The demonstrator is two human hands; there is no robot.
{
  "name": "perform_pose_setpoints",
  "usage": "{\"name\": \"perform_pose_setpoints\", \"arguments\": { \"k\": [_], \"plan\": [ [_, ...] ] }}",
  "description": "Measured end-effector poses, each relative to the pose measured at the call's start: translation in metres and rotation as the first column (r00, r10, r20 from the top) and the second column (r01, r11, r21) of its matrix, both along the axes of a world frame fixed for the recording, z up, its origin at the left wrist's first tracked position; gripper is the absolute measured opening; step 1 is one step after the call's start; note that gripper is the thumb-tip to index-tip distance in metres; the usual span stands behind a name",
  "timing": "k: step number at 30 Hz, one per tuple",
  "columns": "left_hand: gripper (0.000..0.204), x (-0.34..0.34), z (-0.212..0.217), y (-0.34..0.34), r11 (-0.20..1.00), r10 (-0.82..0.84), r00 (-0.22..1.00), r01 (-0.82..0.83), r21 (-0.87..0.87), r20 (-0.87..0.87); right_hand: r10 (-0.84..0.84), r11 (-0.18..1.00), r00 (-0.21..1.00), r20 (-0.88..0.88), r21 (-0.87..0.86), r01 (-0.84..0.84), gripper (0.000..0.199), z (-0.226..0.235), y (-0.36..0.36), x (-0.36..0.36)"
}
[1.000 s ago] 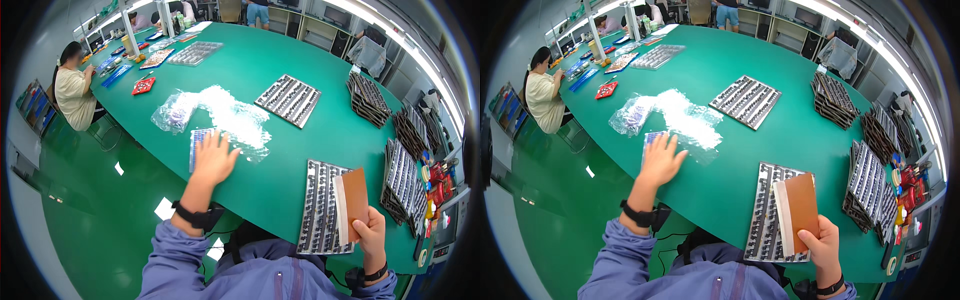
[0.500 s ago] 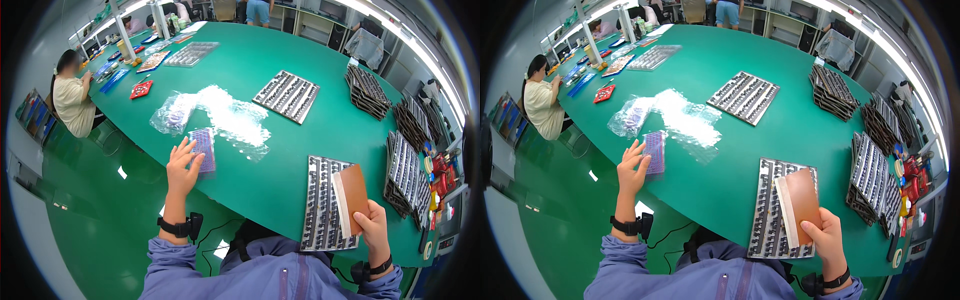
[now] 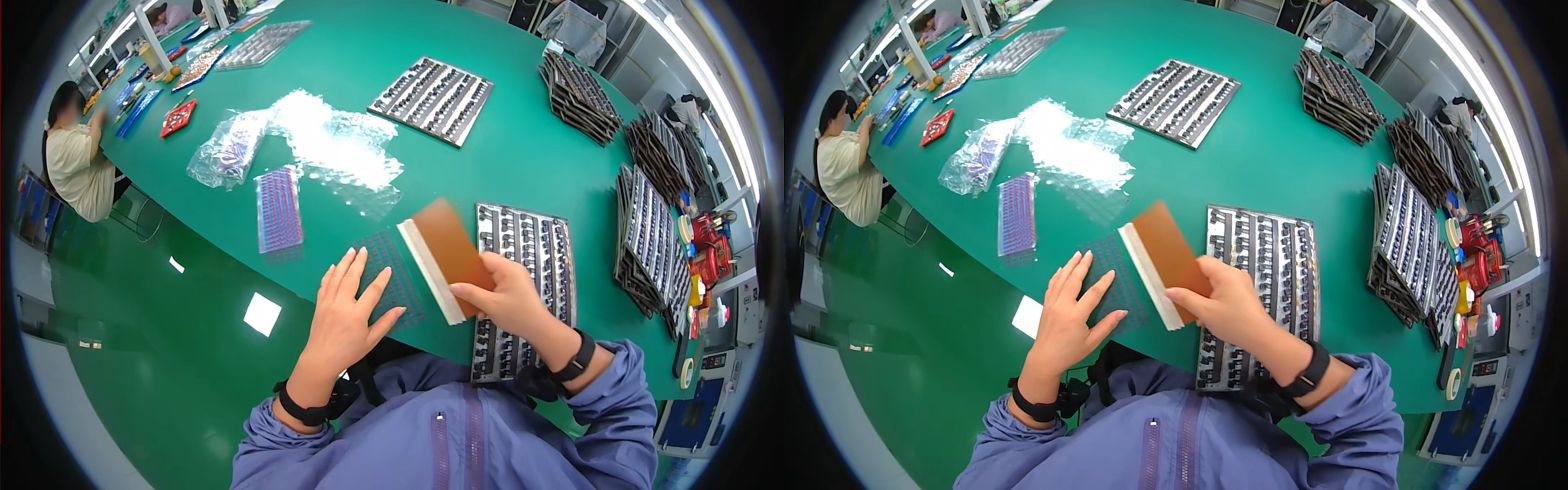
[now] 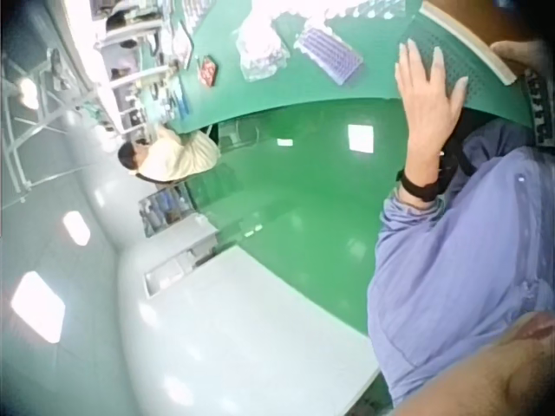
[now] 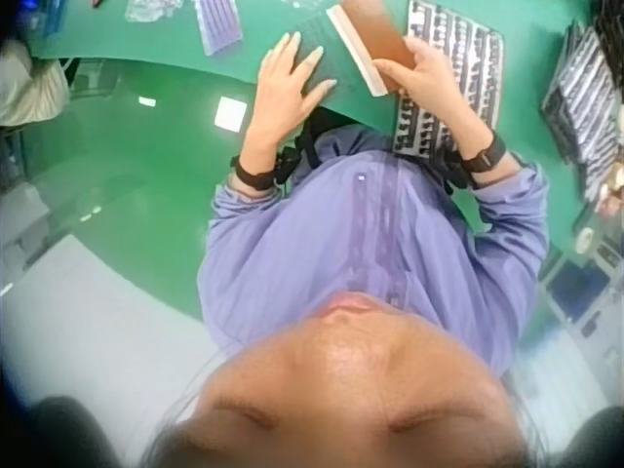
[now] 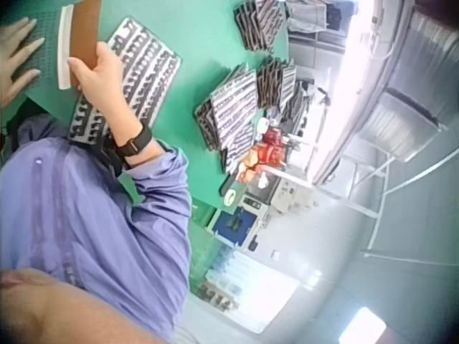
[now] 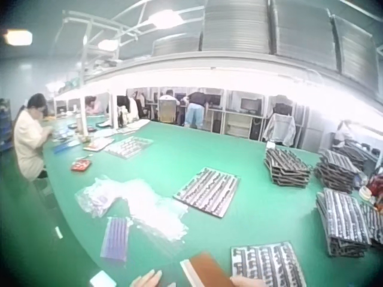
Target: Assemble camera module components by applying adhesive or protective layers to trays of lens modules.
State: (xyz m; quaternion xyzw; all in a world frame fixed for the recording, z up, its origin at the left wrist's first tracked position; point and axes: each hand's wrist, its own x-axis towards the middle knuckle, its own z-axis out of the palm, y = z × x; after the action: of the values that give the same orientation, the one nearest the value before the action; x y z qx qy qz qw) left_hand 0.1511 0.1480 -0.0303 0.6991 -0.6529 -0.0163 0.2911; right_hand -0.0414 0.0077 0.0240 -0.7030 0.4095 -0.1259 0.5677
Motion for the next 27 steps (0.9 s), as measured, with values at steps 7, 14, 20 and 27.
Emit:
{"name": "perform_pose_setpoints", "arguments": {
  "k": [7, 14, 20, 27],
  "plan": [
    [0.059, -0.009, -0.005, 0.007, 0.997, 0.070, 0.997, -0.070, 0.011, -0.028, 0.056, 0.970, 0.998, -0.016, -0.237, -0.058, 0.029, -0.023, 0.002, 0.018],
    [0.060, -0.009, -0.007, 0.004, 0.997, 0.075, 0.996, -0.075, -0.001, -0.039, 0.090, 0.948, 0.989, -0.118, -0.296, -0.121, 0.021, -0.027, 0.004, 0.017],
    [0.059, -0.009, -0.009, 0.003, 0.996, 0.082, 0.996, -0.083, -0.023, -0.036, 0.069, 0.919, 0.998, 0.008, -0.389, -0.060, 0.032, -0.032, 0.009, 0.018],
    [0.057, -0.009, -0.009, 0.004, 0.996, 0.081, 0.996, -0.083, -0.044, -0.040, 0.058, 0.919, 0.998, 0.005, -0.392, -0.051, 0.028, -0.032, 0.011, 0.020]
  ]
}}
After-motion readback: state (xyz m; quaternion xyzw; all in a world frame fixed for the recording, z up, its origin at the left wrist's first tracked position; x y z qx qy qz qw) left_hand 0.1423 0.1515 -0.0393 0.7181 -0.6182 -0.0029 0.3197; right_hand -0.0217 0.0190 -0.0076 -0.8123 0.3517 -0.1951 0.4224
